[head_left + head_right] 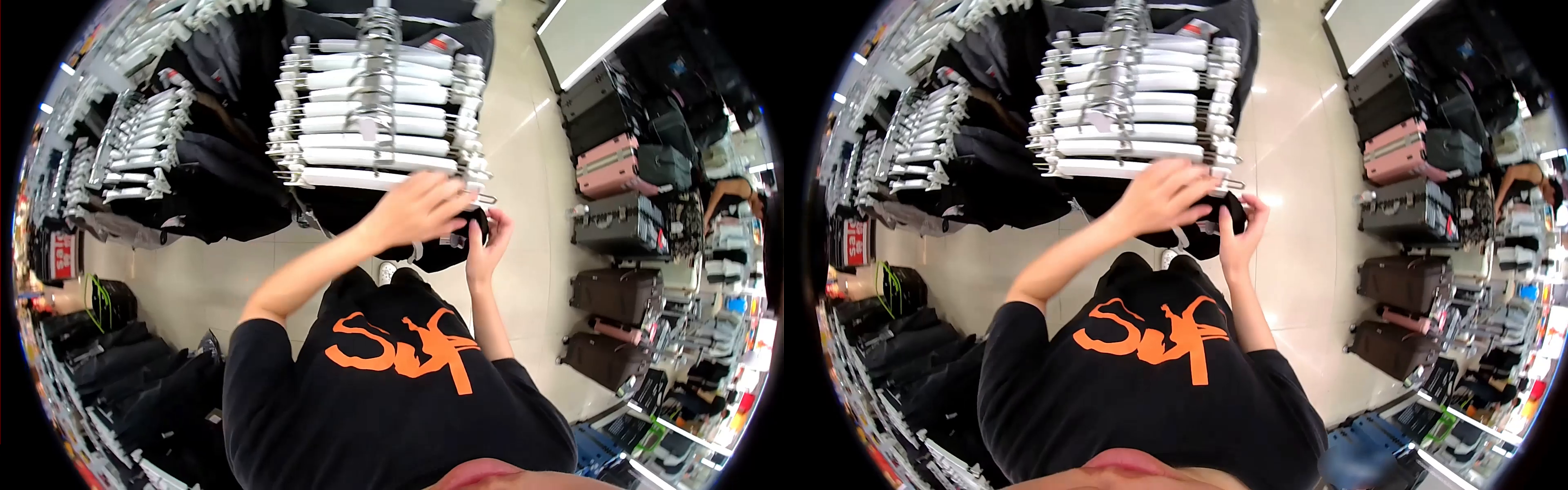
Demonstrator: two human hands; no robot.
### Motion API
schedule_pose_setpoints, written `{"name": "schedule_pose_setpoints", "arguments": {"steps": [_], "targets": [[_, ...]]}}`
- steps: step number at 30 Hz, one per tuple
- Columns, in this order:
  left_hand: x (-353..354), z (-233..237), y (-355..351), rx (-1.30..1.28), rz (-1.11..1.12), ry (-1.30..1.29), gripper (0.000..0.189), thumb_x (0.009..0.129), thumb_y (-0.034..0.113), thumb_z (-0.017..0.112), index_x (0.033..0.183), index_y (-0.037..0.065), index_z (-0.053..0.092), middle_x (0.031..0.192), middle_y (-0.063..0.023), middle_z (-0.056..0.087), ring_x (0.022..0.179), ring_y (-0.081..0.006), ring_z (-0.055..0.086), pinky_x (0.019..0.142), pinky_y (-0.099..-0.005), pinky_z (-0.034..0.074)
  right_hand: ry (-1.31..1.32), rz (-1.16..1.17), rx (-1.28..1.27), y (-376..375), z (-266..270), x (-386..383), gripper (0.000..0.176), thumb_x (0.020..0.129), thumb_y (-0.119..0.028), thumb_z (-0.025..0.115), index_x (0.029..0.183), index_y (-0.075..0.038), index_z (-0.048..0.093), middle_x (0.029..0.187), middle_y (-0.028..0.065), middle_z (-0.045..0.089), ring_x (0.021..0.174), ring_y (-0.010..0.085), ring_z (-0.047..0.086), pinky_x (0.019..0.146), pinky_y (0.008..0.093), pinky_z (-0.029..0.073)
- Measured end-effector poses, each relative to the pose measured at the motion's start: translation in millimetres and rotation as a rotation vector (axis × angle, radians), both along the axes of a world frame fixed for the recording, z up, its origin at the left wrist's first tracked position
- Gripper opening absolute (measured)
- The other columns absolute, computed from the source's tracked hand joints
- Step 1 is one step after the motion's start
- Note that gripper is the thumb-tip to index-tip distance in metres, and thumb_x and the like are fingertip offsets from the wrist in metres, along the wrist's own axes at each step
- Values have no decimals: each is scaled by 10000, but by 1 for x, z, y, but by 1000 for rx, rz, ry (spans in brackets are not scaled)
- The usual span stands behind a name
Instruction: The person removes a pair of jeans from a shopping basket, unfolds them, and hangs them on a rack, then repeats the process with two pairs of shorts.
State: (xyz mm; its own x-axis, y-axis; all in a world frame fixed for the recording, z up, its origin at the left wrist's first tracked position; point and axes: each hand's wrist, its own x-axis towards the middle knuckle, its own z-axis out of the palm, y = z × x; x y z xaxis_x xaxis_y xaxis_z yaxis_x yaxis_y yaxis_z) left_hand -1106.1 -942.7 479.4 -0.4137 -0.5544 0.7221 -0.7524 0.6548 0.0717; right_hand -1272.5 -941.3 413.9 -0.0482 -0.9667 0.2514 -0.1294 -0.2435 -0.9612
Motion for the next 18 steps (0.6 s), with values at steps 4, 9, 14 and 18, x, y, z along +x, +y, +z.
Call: {"name": "schedule_pose_setpoints", "arguments": {"steps": [4,9,14,18], "targets": [[31,-81,70,299,163,400,330,665,68,577,993,71,537,1033,-100,495,937,-293,488,811,-361,404,135,-22,58,18,-50,20,511,703,-134,610,1114,21,349,1015,132,431,941,207,422,839,306,322],[98,-340,299,1574,1140,785,364,799,288,406,1050,42,502,960,-201,543,930,-352,495,834,-379,377,786,313,399,55,-191,13,626,661,-204,577,1154,69,305,1084,281,407,1032,392,391,876,387,325],[86,-360,487,1332,1839,1534,264,770,221,425,886,43,582,849,-157,577,791,-298,559,697,-395,431,1390,1124,677,22,-257,8,503,686,-321,484,1141,-110,442,1068,190,510,1035,308,460,855,360,380],[72,-420,572,963,1898,1552,185,749,189,449,830,43,529,642,-50,525,450,-150,480,373,-294,383,1557,1192,420,3,-271,56,386,700,-292,503,1065,-167,495,994,122,562,881,227,559,716,353,457]]}}
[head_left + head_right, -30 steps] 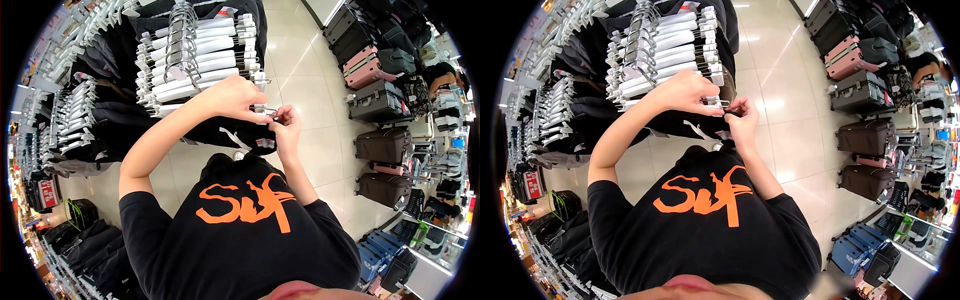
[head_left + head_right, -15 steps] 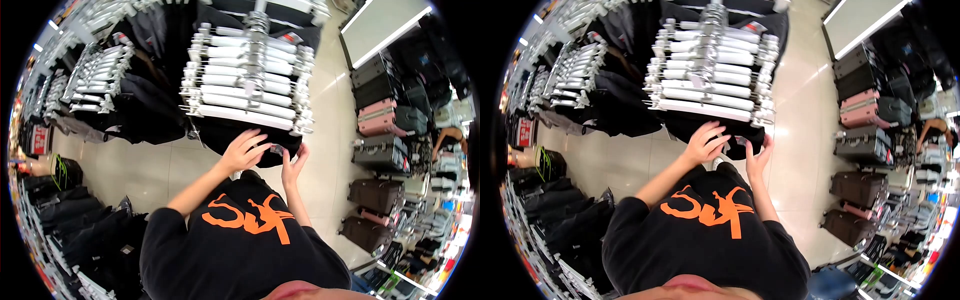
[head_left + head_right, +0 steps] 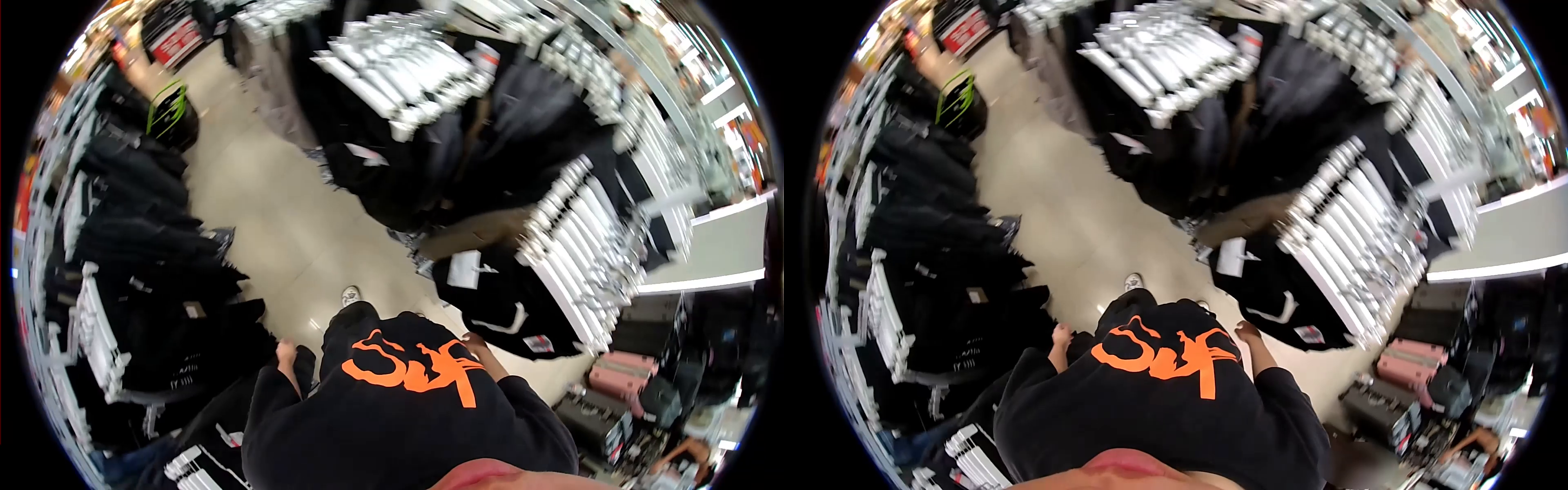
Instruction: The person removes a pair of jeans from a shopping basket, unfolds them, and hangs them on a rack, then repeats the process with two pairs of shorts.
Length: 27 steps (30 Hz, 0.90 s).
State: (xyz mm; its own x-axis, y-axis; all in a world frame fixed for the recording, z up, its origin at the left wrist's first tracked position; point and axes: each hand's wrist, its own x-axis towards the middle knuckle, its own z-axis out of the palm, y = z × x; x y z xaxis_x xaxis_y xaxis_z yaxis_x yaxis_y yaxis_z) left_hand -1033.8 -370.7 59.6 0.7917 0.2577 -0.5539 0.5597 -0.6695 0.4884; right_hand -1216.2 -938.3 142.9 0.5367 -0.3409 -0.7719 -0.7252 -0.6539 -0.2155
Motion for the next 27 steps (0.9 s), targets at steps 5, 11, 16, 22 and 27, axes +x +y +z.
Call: {"name": "schedule_pose_setpoints", "arguments": {"steps": [5,11,16,22,27], "targets": [[8,38,-49,-133,215,188,283,737,236,427,874,47,587,822,-172,586,783,-336,556,704,-369,429,-251,-571,146,32,4,119,259,721,-184,451,949,-96,537,632,82,580,442,157,534,373,278,411],[36,14,6,-64,67,217,321,717,300,444,828,47,608,815,-171,593,807,-288,567,719,-345,436,-409,81,273,122,-34,267,324,702,-221,486,988,-79,544,790,153,601,714,275,584,657,349,454],[62,34,49,-178,321,61,202,754,197,463,891,75,548,674,-23,560,520,-124,516,433,-259,409,-416,404,334,233,21,365,315,729,-171,480,1014,-42,517,723,114,593,616,195,569,589,288,441],[86,43,15,-439,726,154,157,796,176,452,877,83,550,687,-42,562,462,-113,476,390,-260,388,-349,414,585,261,27,428,276,751,-136,485,1004,-30,515,751,104,589,642,140,557,599,258,442],[122,41,5,-113,395,174,292,729,267,487,967,124,576,853,-122,603,813,-235,577,746,-303,431,-216,337,306,230,-12,482,329,733,-180,494,1031,-44,530,762,122,613,633,176,580,607,286,460]]}}
